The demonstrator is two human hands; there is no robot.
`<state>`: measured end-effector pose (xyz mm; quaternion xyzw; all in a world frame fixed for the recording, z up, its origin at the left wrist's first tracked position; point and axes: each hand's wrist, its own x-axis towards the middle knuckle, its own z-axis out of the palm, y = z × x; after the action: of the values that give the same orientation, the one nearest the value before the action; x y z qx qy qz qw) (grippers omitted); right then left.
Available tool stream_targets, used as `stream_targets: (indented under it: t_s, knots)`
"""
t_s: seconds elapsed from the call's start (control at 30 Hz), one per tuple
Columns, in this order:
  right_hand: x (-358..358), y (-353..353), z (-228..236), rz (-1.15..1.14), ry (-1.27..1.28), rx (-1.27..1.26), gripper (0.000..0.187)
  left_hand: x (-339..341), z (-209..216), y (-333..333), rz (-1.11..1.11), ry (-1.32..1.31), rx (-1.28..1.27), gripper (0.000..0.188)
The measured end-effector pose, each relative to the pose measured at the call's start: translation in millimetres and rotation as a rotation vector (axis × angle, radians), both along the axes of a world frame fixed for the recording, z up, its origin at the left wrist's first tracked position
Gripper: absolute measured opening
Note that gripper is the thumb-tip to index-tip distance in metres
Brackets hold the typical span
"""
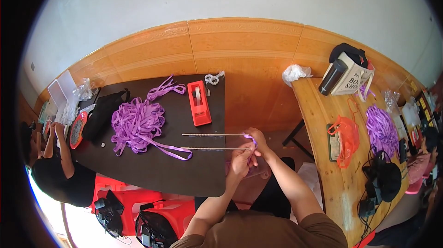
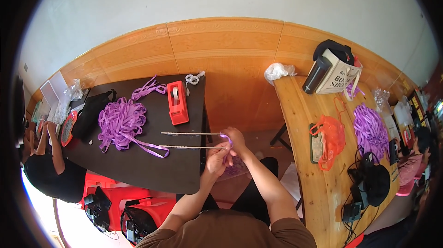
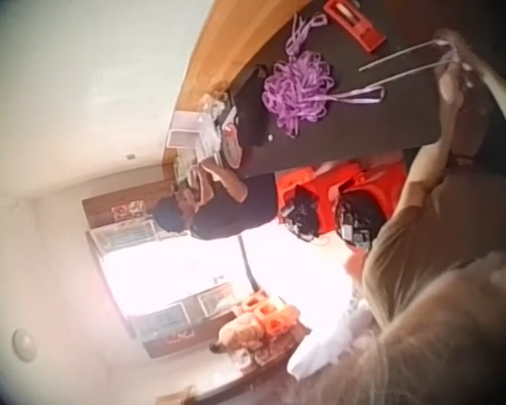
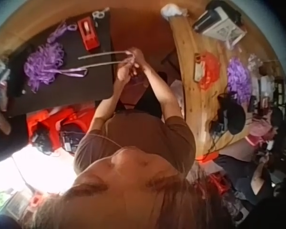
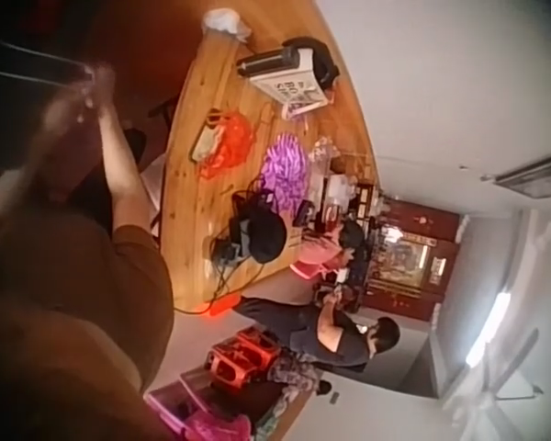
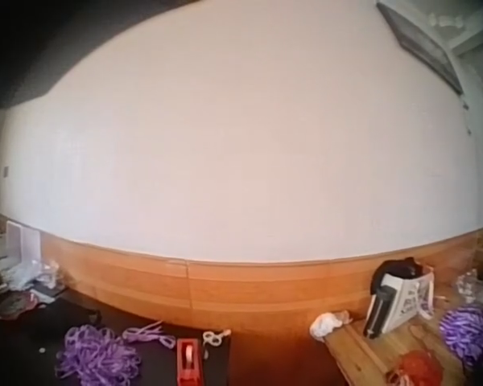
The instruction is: The recorder is creating purple ribbon decorations by wrapping ribbon around a wooden stick jig and securing segments with tape.
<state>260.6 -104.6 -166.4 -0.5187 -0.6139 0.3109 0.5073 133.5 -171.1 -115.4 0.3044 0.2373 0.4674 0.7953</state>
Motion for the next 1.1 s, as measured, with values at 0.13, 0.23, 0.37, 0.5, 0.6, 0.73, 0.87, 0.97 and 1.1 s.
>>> stream_targets:
  t_s: [0.13, 0.23, 0.37, 0.5, 0.6, 0.73, 0.87, 0.97, 1.1]
  knots:
    - [17.3, -10.0, 14.7, -0.025, -0.162, -0.077, 0.019, -1.4, -0.5, -5.1, 0.016, 0.108, 0.059, 0.016]
    - [48.2, -24.0, 9.7, -0.066, -0.137, -0.17, 0.025, -2.1, 3.5, -8.8, -0.111, 0.18, 0.057, 0.016]
    - [66.7, -50.2, 29.8, 0.085, -0.593, -0.282, 0.056, -10.1, -5.9, -9.5, -0.117, 0.203, 0.059, 0.017]
    - [57.3, -72.8, 87.0, 0.462, -0.109, -0.14, 0.054, -11.2, -7.6, -14.1, -0.197, 0.223, 0.078, 0.017]
    - [60.0, -72.7, 90.0, 0.603, -0.231, -0.098, 0.044, -10.5, 3.0, -19.2, -0.224, 0.211, 0.026, 0.018]
    - [61.7, -76.1, 87.5, 0.668, -0.087, -0.196, 0.02, -22.2, -4.1, -17.5, -0.324, 0.165, -0.003, 0.019]
    - [58.9, -85.2, 87.7, 0.609, -0.098, -0.276, 0.004, -27.6, -5.1, -18.2, -0.353, 0.092, -0.049, 0.019]
    - [49.5, -96.2, 89.3, 0.571, 0.121, -0.29, 0.006, -27.0, -6.7, -20.6, -0.32, 0.07, -0.039, 0.018]
    - [45.0, -106.9, 92.7, 0.522, 0.285, -0.34, 0.012, -25.7, -9.7, -22.7, -0.273, 0.101, -0.022, 0.018]
